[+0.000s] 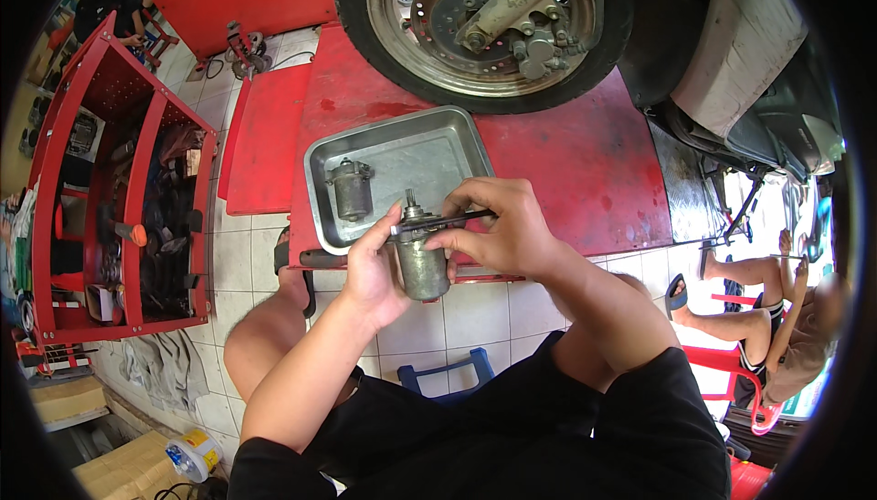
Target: The person disassembles a cylindrical mechanical component using a screwdriver, removes internal parts, and places them into a metal tray. They then reassemble the component by inserting the parts back into the housing and tightening the assembly.
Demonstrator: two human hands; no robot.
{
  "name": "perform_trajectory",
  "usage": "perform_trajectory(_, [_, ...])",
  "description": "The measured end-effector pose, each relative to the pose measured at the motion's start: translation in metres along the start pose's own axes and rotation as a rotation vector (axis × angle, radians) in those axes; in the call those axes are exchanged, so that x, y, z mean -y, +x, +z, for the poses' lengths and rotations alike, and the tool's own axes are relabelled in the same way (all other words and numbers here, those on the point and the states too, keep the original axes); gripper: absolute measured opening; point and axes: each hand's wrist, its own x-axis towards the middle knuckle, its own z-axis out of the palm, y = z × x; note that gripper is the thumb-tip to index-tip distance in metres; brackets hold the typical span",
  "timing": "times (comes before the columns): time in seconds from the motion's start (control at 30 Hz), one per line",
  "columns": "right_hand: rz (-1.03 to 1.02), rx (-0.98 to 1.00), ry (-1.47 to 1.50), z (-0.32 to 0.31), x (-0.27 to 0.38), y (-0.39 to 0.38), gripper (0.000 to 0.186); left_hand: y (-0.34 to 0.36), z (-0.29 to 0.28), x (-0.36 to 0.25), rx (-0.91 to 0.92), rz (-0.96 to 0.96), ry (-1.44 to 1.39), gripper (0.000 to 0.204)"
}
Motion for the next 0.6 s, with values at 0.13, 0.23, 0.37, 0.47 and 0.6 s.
perform_trajectory(0.13, [-0.018, -0.01, 0.113, 0.001, -0.001, 0.001, 0.028, -0.003, 0.009, -0.001, -0.032, 0.007, -0.039, 0.062])
perform_trajectory(0.23, [-0.095, -0.016, 0.08, 0.001, -0.009, -0.001, 0.029, -0.002, 0.011, -0.002, -0.03, -0.001, -0.039, 0.062])
perform_trajectory(0.37, [-0.008, -0.017, 0.087, -0.001, 0.003, 0.0, 0.029, -0.003, 0.009, -0.002, -0.041, -0.003, -0.044, 0.062])
perform_trajectory(0.47, [-0.114, -0.021, 0.064, 0.001, -0.004, 0.003, 0.03, -0.003, 0.008, -0.001, -0.029, 0.004, -0.058, 0.062])
perform_trajectory(0.6, [0.046, 0.088, 0.046, -0.012, 0.009, 0.001, 0.029, -0.003, 0.012, -0.002, -0.051, 0.012, -0.055, 0.061])
